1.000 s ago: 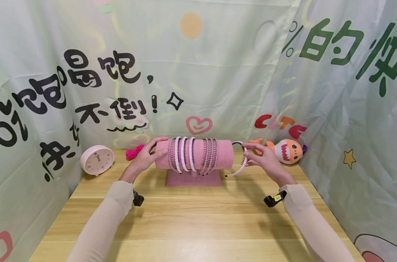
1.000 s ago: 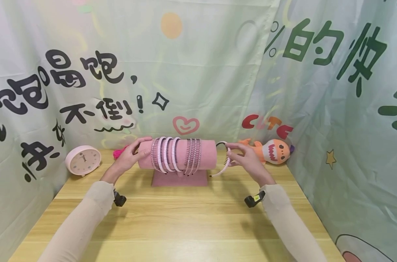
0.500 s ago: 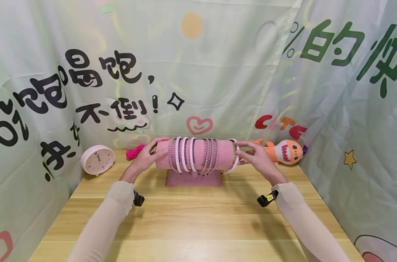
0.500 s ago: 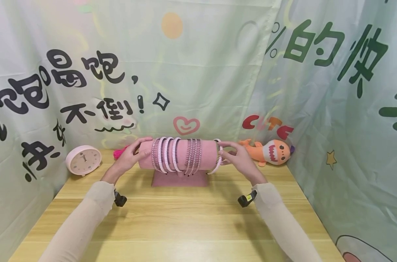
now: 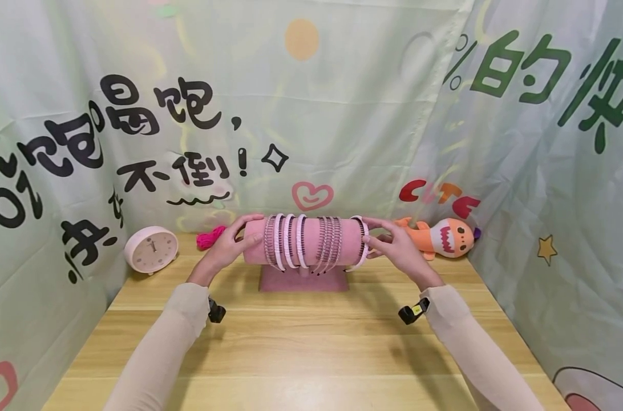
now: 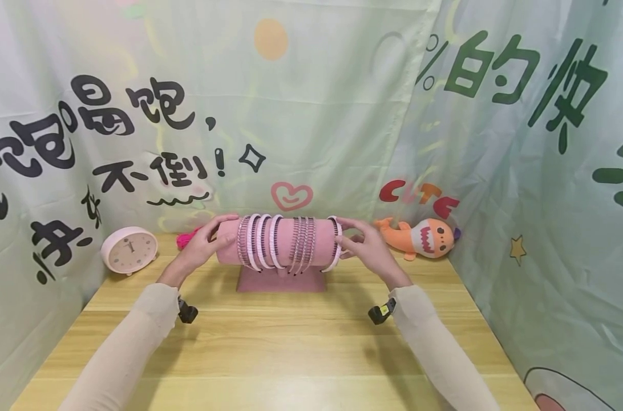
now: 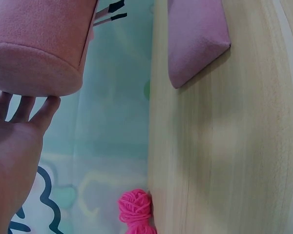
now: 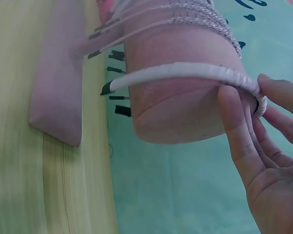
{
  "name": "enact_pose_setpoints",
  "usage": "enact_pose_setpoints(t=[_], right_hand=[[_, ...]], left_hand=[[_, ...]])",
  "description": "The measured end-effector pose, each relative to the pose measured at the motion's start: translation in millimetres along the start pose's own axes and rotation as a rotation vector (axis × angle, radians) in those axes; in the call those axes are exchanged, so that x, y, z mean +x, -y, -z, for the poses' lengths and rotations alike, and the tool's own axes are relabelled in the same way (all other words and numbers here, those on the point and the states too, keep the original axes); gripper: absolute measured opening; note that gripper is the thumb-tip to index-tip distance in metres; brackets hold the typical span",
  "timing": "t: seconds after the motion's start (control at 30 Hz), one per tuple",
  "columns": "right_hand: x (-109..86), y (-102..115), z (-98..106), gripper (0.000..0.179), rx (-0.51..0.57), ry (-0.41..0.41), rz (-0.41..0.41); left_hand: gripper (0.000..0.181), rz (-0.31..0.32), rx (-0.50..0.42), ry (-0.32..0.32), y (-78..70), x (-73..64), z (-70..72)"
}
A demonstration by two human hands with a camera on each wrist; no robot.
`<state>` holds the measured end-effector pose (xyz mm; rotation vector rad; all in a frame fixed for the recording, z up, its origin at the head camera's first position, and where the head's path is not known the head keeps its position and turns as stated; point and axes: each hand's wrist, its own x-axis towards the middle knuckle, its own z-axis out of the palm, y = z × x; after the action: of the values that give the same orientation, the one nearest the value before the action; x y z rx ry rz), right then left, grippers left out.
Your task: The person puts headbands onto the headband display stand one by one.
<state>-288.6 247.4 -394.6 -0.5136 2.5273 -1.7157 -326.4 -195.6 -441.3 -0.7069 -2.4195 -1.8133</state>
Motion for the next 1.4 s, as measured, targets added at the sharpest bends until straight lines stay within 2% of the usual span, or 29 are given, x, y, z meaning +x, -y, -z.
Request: enact_pose_setpoints(t=[0.27,0.53,0.7,1.4], right_hand=[[2.4,-10.5,-2.6,0.057,-0.084,0.015,0.065],[3.2,-17.6,-0.7,0.058,-0.050,0.062,0.110],[6.7,-21.1,-0.6,0.055,-0.081,0.084,0.120],[17.3,-7.1,-9.5,0.058,-0.149,0.088,0.176]], left_hand=[[0.054,-0.004,-0.008,0.001,0.7,0.7,1.0],[0.053,-0.003,-0.015,0.003,2.3,1.7,1.0],[0.053,-0.009,-0.011,0.004,3.2,1.6,1.6],[0.054,-0.008,-0.006,0.007,0.6,0.9,0.9]])
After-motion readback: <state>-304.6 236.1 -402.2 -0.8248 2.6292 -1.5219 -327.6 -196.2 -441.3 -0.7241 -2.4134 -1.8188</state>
